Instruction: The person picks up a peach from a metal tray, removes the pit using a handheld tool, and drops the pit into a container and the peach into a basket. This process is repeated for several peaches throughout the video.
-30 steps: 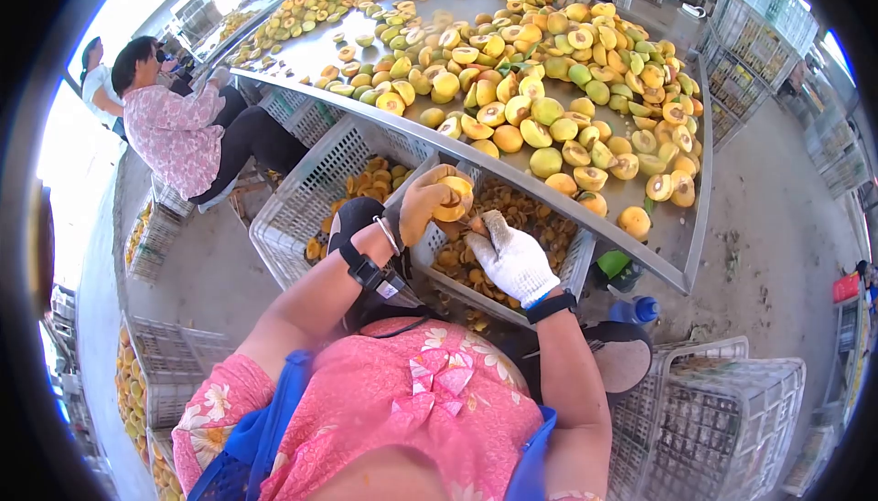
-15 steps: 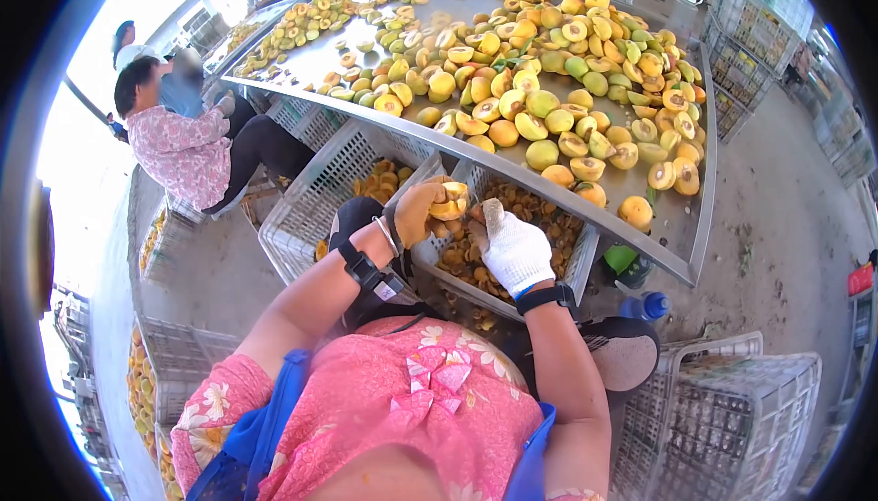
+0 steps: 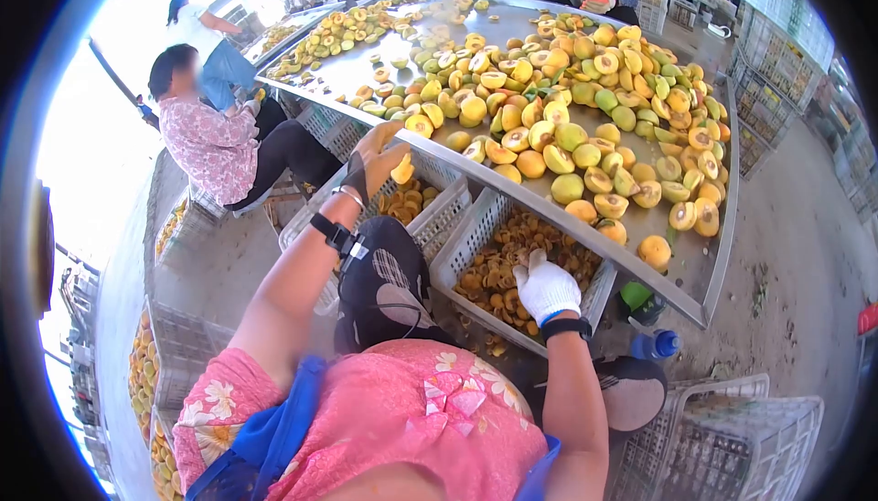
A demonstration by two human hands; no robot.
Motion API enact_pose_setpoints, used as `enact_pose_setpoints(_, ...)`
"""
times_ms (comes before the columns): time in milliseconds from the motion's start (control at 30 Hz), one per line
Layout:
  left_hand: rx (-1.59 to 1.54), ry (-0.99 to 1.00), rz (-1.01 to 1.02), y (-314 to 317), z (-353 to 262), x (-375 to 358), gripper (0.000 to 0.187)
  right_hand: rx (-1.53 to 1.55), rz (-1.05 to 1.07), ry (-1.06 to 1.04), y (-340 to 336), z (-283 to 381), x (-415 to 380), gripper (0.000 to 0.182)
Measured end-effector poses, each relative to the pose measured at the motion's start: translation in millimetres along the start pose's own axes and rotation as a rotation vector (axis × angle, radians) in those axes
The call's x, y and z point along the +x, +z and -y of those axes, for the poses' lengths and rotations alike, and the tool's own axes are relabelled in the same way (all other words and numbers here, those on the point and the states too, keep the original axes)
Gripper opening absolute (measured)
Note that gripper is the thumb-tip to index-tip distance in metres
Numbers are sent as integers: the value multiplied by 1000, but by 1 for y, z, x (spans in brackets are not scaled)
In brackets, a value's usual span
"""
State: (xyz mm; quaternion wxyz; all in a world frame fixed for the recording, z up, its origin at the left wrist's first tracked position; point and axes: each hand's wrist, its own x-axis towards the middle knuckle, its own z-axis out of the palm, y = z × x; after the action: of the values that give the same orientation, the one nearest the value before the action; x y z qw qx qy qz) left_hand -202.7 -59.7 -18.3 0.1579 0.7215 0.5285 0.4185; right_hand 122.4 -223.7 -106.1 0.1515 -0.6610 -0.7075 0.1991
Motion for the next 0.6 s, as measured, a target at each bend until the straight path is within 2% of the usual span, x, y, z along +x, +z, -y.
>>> enact_pose_setpoints(67,228,70,37,8,-12,18,47,17,-15,-36,-1,5,3,36)
enact_pose_setpoints(100,214,85,75,18,-19,27,42,7,-1,-37,-3,9,5,36)
enact_pose_setpoints(133,277,190,89,40,6,47,44,-4,13,-36,-4,12,6,35)
enact_pose_setpoints(200,372,147,253,63,-2,66,46,57,-29,-88,1,11,10,34)
enact_pose_setpoints(267,448,-22,463,80,-9,83,51,90,-59,-119,0,13,12,33)
enact_pose_setpoints(300,657,-84,716,87,-24,97,52,92,-66,-123,-2,15,12,33)
enact_pose_setpoints(433,549,-109,689,111,0,108,48,167,-125,-141,-5,20,11,31)
enact_pose_setpoints(533,261,-56,408,103,2,92,45,337,-190,-121,-11,28,13,32)
enact_pose_setpoints(600,-444,-261,320,97,-17,74,45,478,-289,-131,-14,35,12,31)
